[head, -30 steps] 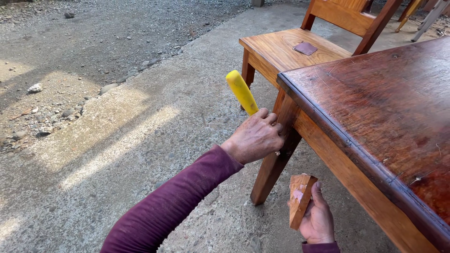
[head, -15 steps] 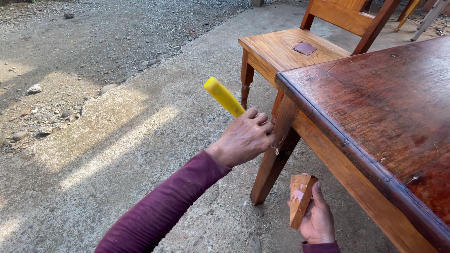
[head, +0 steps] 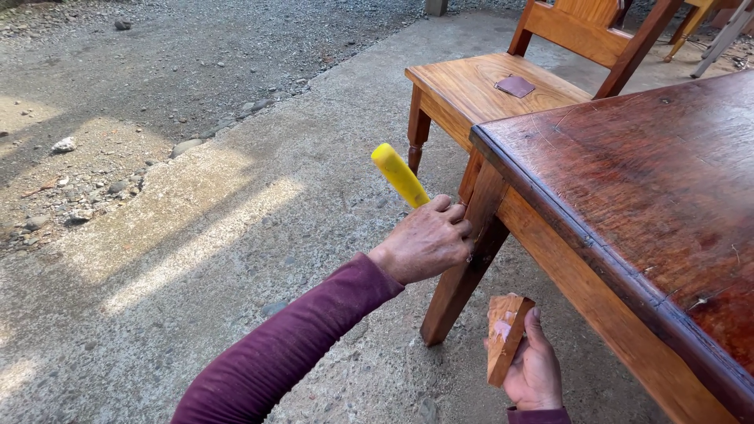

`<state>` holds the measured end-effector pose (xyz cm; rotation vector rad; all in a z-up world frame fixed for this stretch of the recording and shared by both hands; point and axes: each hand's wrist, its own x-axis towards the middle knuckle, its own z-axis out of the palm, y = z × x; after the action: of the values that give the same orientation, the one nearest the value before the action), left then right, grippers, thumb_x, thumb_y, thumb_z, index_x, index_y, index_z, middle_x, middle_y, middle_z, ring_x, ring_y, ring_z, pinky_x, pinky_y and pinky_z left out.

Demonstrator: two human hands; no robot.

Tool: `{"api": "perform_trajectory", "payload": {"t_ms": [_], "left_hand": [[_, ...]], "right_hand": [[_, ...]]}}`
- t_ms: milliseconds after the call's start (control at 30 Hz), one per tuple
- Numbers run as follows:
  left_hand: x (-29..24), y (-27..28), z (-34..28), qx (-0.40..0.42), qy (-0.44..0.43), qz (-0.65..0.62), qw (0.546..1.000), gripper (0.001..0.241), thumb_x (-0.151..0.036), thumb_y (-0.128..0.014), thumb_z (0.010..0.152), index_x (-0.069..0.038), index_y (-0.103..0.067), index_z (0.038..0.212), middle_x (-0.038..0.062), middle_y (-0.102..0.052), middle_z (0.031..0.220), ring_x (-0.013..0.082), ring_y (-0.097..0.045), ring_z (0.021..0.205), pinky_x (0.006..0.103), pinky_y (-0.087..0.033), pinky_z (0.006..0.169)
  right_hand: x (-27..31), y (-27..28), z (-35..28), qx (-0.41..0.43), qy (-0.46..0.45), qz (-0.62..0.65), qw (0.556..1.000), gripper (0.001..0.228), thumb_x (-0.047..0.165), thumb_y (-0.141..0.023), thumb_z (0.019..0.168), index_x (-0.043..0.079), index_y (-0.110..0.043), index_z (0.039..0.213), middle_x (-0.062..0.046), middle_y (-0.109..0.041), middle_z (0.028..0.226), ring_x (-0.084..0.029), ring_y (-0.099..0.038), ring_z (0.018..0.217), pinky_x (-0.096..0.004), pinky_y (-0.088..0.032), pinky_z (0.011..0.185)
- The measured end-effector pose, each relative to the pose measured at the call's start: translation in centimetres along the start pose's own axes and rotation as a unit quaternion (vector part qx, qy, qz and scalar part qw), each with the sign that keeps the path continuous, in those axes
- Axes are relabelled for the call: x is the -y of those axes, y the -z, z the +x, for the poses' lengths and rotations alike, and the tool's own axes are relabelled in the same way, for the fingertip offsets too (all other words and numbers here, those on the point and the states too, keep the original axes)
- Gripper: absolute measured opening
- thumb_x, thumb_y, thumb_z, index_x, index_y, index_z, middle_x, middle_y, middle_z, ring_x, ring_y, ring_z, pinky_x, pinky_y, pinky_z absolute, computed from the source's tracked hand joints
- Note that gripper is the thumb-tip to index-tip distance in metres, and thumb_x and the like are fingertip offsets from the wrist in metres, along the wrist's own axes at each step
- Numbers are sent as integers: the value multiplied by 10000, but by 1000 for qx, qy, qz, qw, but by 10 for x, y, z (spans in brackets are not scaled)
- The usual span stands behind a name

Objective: The person applies wood filler to a hole in the leg of a wooden table, scooping filler from a triangular wood block with a small putty knife and pressing it into the hole. They repeatedly scrape and smooth the filler on the leg and at one point reposition the table.

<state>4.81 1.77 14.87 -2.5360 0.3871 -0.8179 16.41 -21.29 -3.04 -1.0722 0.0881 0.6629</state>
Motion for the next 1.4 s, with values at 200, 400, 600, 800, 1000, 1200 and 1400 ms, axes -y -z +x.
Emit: {"api": "perform_trajectory", "payload": {"t_ms": [200,400,600,800,1000,1200,1400], "left_hand": [[6,-7,6,-16,-4,1,1000,55,-228,-709,780,-194,-728,741,-40,-671,819,186,-621,929,352,-484,847],[13,-8,18,-21,-3,-21,1000,74,-241,-721,756,-199,-709,697,-26,-678,791,194,-618,915,359,-480,835],[17,-1,16,-21,8,1,1000,89,-237,-722,765,-199,-705,687,-33,-677,781,189,-620,932,349,-483,857],[18,-1,11,-25,4,3,1000,62,-235,-718,778,-182,-715,747,-34,-668,798,193,-608,925,351,-481,851],[30,6,2,-48,49,22,997,72,-219,-718,824,-156,-693,800,-19,-668,840,176,-616,925,345,-490,852],[5,16,-31,13,144,-48,988,20,-132,-681,876,-127,-671,892,44,-651,854,198,-618,860,383,-501,744],[-47,49,-74,171,244,-247,922,248,18,-586,907,-65,-663,1128,58,-606,793,225,-619,695,348,-517,566]], "right_hand": [[1,-4,-2,8,13,-7,1000,687,559,-496,960,130,-467,1496,-113,-595,1366,-273,-568,1289,-594,-441,1052],[-6,6,9,14,23,-4,1000,672,558,-517,977,117,-494,1482,-106,-616,1292,-261,-596,1199,-532,-487,965],[-5,-1,4,9,19,-2,1000,665,548,-524,958,119,-495,1464,-93,-619,1280,-237,-621,1173,-523,-524,929],[-13,10,15,19,25,5,1000,691,559,-536,987,90,-493,1492,-116,-603,1286,-278,-577,1193,-547,-472,963],[-3,-2,0,-4,5,10,1000,684,555,-517,952,135,-473,1490,-93,-597,1350,-272,-559,1294,-586,-433,1063],[10,-17,-22,34,2,2,999,683,578,-478,958,143,-493,1485,-91,-605,1371,-251,-576,1243,-520,-481,957],[16,-34,-48,141,36,28,989,598,478,-492,1009,112,-513,1481,-99,-572,1366,-210,-588,1167,-434,-538,834]]}}
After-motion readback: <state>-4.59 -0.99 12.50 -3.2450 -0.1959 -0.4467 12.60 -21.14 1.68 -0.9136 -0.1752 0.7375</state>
